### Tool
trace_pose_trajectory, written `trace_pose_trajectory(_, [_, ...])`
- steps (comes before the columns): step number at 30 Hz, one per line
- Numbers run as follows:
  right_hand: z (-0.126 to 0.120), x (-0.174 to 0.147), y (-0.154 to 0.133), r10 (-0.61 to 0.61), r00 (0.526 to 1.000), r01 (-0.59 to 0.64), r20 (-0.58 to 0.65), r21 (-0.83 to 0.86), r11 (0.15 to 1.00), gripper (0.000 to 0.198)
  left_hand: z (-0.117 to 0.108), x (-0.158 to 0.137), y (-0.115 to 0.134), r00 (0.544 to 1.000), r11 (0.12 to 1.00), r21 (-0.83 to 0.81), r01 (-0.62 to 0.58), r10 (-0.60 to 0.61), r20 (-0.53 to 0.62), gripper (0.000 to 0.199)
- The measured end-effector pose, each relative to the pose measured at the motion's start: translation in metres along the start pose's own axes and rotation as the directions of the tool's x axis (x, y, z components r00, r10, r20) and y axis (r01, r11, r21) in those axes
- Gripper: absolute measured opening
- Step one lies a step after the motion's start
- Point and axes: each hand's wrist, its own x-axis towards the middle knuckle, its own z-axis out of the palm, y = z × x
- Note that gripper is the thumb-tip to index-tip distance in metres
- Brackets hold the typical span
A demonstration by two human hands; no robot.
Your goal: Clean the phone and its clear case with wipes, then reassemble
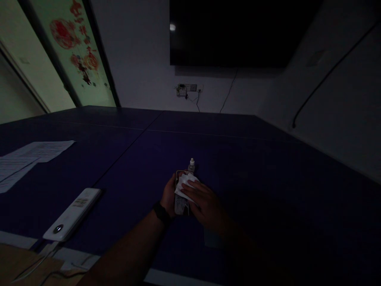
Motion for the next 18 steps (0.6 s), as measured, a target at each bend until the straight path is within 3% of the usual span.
trace_pose_trajectory(9, [0.0019,-0.0009,-0.0001,0.046,0.999,-0.046,-0.007,-0.042,0.998,0.053,-0.0038,-0.0034,-0.0023,0.994,0.994,-0.007,0.110,-0.110,0.005,0.041])
trace_pose_trajectory(18, [0.0010,-0.0010,-0.0004,0.027,0.999,-0.027,0.026,-0.007,1.000,0.056,0.0054,-0.0054,-0.0025,0.993,0.991,-0.081,0.109,-0.111,-0.028,0.045])
